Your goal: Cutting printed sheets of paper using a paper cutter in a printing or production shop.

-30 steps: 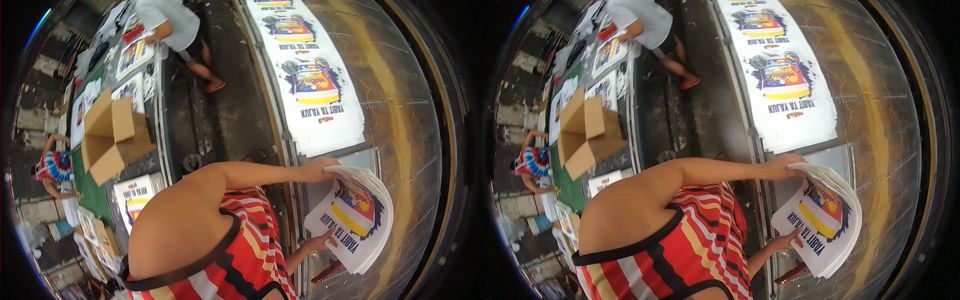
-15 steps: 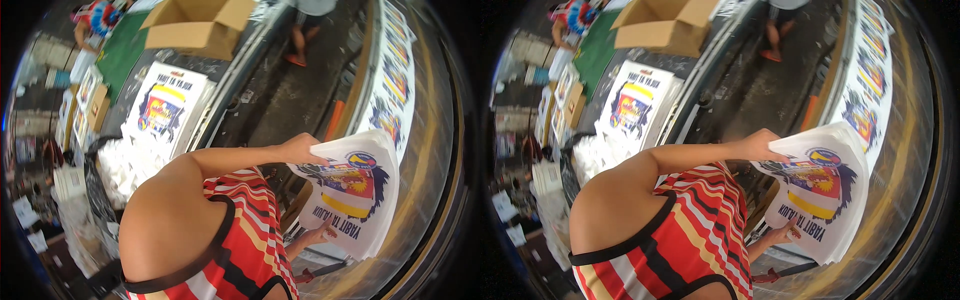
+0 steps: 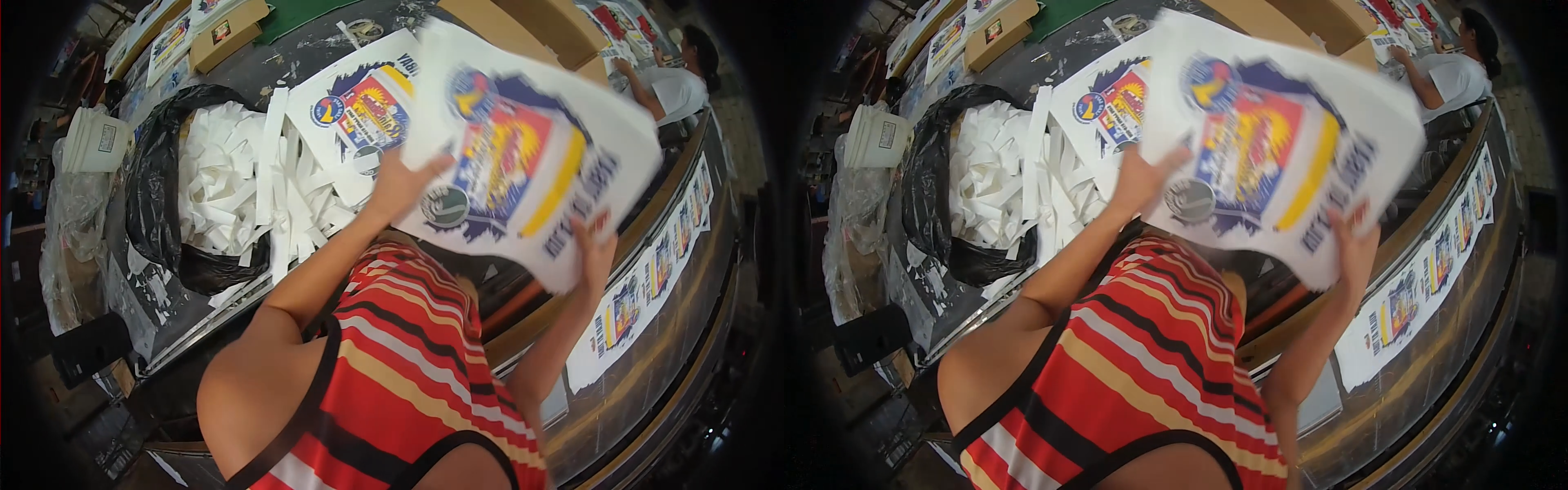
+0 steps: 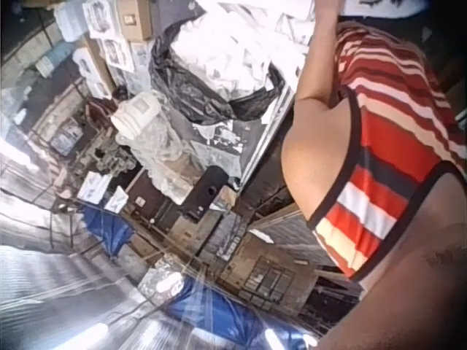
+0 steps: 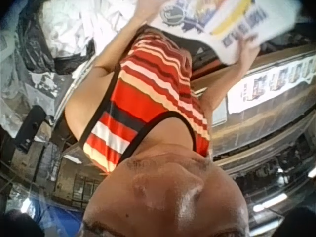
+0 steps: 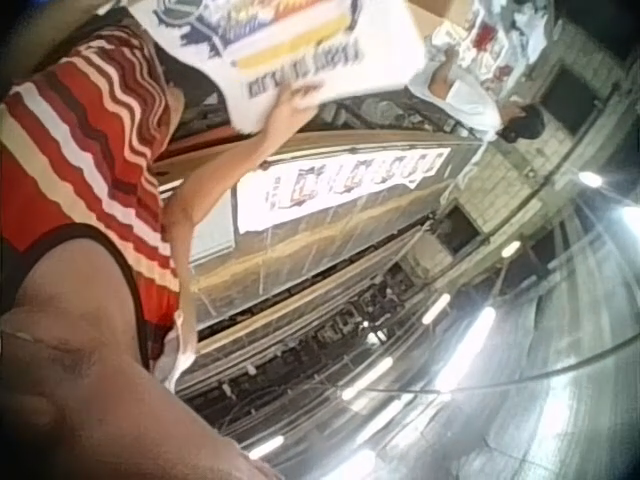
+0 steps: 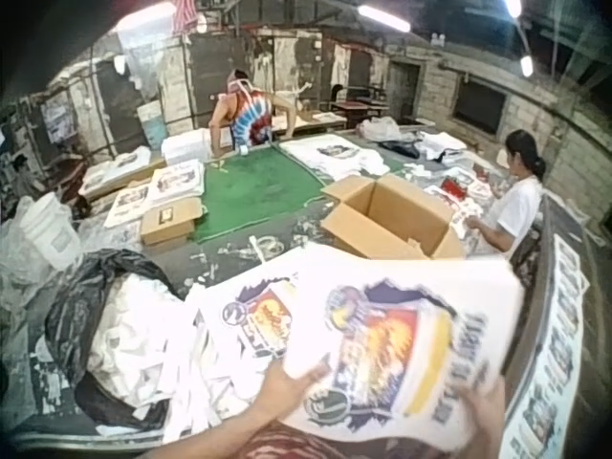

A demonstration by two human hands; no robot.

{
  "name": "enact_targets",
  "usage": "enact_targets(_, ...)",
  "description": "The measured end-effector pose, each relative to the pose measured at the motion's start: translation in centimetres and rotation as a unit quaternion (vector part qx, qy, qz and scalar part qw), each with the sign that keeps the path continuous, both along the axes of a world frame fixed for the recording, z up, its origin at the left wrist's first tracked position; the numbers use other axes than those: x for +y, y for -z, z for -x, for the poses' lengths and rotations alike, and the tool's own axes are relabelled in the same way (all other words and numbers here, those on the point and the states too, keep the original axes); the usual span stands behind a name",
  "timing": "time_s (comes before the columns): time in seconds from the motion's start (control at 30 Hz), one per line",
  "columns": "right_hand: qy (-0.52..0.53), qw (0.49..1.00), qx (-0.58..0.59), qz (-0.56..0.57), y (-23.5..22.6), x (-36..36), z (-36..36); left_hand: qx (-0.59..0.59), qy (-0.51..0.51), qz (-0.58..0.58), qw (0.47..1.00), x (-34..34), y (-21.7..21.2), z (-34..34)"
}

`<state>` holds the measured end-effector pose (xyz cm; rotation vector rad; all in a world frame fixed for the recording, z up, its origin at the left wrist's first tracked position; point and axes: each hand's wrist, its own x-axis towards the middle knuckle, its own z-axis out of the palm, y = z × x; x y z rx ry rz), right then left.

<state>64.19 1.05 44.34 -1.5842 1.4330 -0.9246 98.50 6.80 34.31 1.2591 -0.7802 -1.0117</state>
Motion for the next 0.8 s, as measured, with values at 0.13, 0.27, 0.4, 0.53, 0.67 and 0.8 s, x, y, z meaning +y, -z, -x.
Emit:
enact_targets(0.13,-0.135,0.983,0.116,-0.040,-2.5,-10.1,-11.7,-0.071,-0.141,-0.012,0.987,0.4,0.1,-8.7)
enact_targets(0.27,-0.242,0.967,0.078,0.011,-6.0,-14.1,-22.2,-0.012,-0.246,-0.070,0.967,0.6,-1.0,-14.8)
enact_targets(0.4,-0.266,0.959,-0.049,-0.082,-5.6,-18.8,-27.2,0.098,-0.274,0.012,0.957,1.7,-1.0,-15.7)
enact_targets(0.53,-0.349,0.924,0.140,-0.067,3.7,-25.4,-27.6,0.086,-0.318,-0.129,0.935,1.2,6.1,-13.2)
enact_targets(0.67,-0.372,0.883,0.235,-0.163,16.4,-29.2,-26.9,0.003,-0.303,-0.292,0.907,-0.4,15.3,-9.4)
enact_targets(0.8,-0.345,0.881,0.093,-0.312,20.9,-31.3,-25.4,0.045,-0.331,-0.281,0.900,-0.6,16.7,-8.9)
